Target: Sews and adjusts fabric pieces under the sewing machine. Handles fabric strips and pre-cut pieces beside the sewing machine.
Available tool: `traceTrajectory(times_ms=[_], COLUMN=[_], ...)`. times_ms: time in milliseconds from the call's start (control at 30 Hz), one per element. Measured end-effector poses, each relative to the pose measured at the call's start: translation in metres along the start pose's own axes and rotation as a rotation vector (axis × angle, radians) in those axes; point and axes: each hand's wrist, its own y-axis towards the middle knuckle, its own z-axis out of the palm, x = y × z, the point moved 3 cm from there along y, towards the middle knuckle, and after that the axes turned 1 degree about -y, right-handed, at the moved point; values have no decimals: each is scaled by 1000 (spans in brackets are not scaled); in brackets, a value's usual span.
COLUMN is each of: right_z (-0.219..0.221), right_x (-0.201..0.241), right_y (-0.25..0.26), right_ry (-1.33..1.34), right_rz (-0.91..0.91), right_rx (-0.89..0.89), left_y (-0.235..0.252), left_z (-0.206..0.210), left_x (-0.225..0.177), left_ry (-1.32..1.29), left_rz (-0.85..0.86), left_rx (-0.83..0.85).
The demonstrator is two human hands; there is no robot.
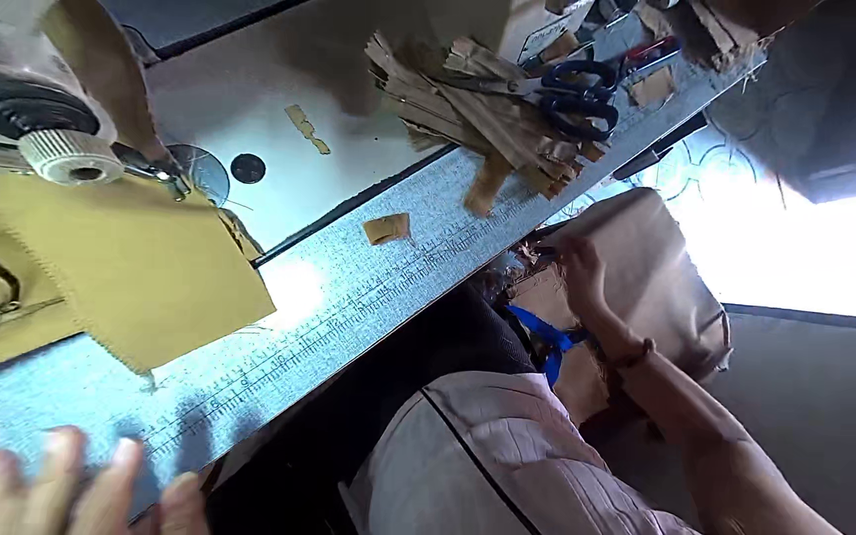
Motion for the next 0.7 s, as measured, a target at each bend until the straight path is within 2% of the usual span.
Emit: traceTrajectory(times_ms=[67, 167, 267, 333, 467, 533, 600, 700], right_z=[-21, -36, -34, -30, -21, -21, -22, -24], right_x=[-14, -18, -9, 5, 39, 55, 59, 70], right_y=[37, 82, 101, 93, 44, 21, 21, 12], right_ry=[89, 158, 176, 129, 21, 73, 207, 336], right_rz=[113, 31, -14, -100, -254, -232, -170, -53], right_rx=[-175, -254, -263, -259, -126, -68, -58, 29], left_y=[3, 20, 30, 34, 45, 52, 64, 88], left_z=[19, 45, 62, 69, 84, 94, 110, 147], left_x=[-24, -59, -84, -98, -119, -131, -144, -170], left_ry=[-50, -167, -235, -292, -448, -529, -611, -692], left_rz=[79, 179, 267, 298, 369, 403, 388, 261], left_rx=[-37, -52, -90, -97, -49, 3, 86, 305])
